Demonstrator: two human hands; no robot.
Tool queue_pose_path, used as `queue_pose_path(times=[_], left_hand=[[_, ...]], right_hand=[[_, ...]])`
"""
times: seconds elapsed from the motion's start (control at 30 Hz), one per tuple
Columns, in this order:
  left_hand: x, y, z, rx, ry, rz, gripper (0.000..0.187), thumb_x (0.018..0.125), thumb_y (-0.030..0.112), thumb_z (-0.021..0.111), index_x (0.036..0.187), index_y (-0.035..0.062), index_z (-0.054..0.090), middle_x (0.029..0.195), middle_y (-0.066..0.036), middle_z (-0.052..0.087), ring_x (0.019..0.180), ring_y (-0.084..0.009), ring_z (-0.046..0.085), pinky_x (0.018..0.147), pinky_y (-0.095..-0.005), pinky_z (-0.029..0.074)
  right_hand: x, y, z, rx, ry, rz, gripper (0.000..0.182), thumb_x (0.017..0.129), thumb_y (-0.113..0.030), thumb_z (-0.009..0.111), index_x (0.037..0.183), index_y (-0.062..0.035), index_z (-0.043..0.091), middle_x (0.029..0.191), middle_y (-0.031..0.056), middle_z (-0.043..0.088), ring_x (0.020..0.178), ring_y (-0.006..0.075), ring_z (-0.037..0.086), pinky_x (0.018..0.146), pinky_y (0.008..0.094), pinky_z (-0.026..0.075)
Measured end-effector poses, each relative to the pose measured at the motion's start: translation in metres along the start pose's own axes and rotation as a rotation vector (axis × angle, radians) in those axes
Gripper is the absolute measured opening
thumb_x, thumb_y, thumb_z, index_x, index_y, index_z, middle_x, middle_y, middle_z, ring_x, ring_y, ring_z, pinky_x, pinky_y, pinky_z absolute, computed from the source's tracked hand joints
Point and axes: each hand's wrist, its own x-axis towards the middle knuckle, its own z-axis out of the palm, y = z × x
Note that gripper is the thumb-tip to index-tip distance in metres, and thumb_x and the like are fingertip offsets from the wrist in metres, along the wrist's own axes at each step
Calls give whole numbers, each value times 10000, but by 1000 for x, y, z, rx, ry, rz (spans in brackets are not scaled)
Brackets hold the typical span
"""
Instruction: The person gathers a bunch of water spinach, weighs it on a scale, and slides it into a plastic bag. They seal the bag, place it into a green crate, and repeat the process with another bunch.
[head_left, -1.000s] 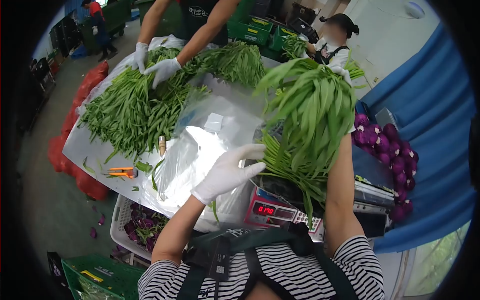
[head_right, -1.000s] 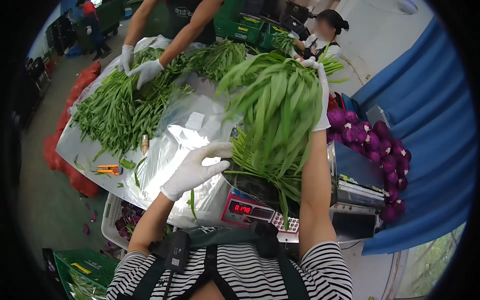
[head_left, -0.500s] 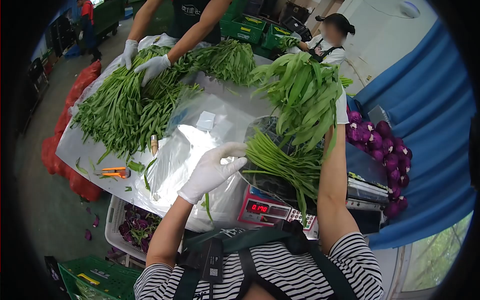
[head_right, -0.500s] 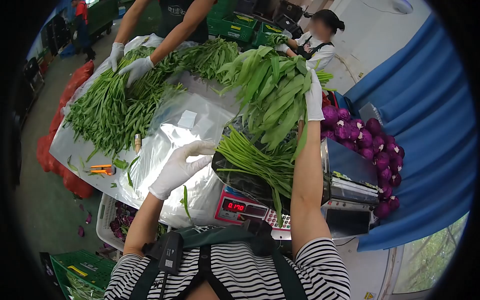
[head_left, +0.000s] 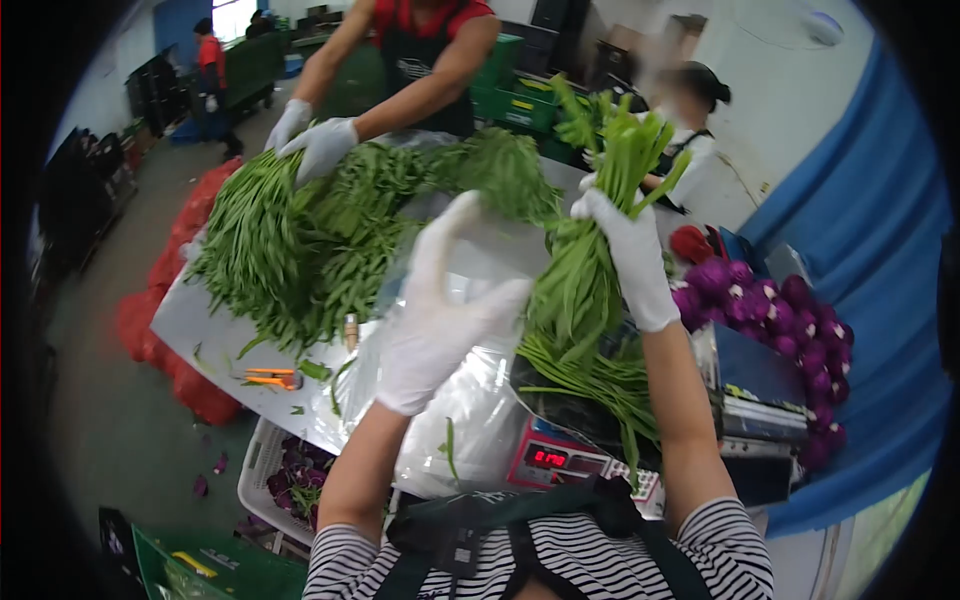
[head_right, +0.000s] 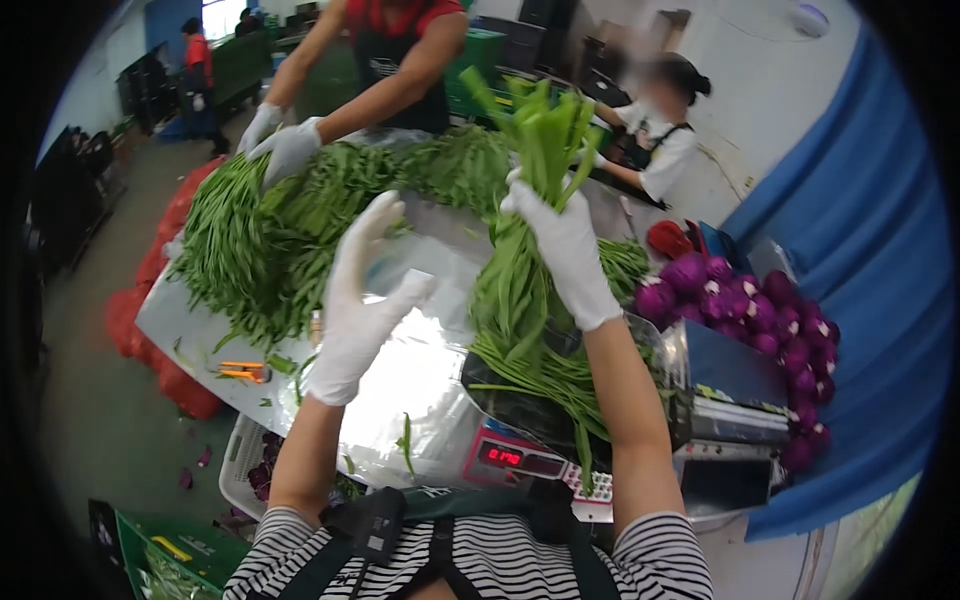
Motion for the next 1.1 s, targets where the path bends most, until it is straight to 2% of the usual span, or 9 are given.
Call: queue_pose_path(times=[0.13,0.37,0.57,0.67,0.8,0.9,0.97,1.07,1.1], left_hand=[[19,7,15,-22,-115,-85,901,712,259,792,1410,2,282,1372,-147,402,1253,-215,415,1060,-337,317],[12,-15,19,-642,241,-118,322,878,189,632,1129,3,551,1179,-120,603,1110,-196,540,982,-344,406],[4,-18,-20,-892,19,-389,178,869,190,608,965,48,561,1005,-117,656,1002,-206,604,927,-351,458],[7,-16,-26,-925,-125,-470,152,878,176,588,973,58,569,937,-101,652,968,-253,630,895,-368,487],[11,-21,-16,-1215,-307,-533,270,911,172,514,1120,6,554,937,-114,649,1028,-315,614,921,-423,498],[23,-30,-16,-1205,-377,-452,373,908,185,511,1201,-47,512,1023,-174,646,1037,-345,608,950,-466,478],[27,-33,-19,-1344,-362,-499,393,900,182,522,1205,-65,504,1056,-209,634,1047,-357,602,966,-490,465],[30,-38,-23,-1499,-351,-532,284,887,126,542,1110,-48,549,921,-143,643,976,-305,629,965,-470,476],[31,-39,-24,-1486,-314,-555,244,888,121,540,1068,-43,554,839,-96,621,910,-269,638,957,-457,485]], right_hand=[[-20,-2,61,-85,-160,-106,239,866,-127,625,1070,-18,564,942,32,638,825,138,603,731,278,481],[-41,-19,99,-577,-340,-210,588,703,-212,743,1214,-41,508,1088,173,621,1029,345,597,872,418,474],[-19,-37,58,-262,-480,34,348,810,-192,700,1096,-11,621,1018,58,650,941,133,604,865,286,471],[12,-45,55,-323,-311,-497,374,951,-256,490,1196,23,533,1212,171,553,1111,251,547,945,337,422],[43,-57,77,-149,-454,-551,535,962,-369,457,1302,45,462,1294,148,526,1191,207,503,1012,324,366],[53,-69,80,-195,-700,-376,580,994,-431,331,1325,30,448,1297,134,535,1247,208,457,1083,324,285],[63,-80,71,550,-1354,361,402,963,-371,482,1231,-82,567,966,-6,634,835,27,552,746,164,443],[36,-64,97,62,-724,173,408,981,-349,450,1240,-51,552,996,2,631,850,25,547,767,185,445],[23,-80,101,343,-682,512,386,980,-310,459,1228,-31,554,1040,18,624,930,72,559,845,228,445]])
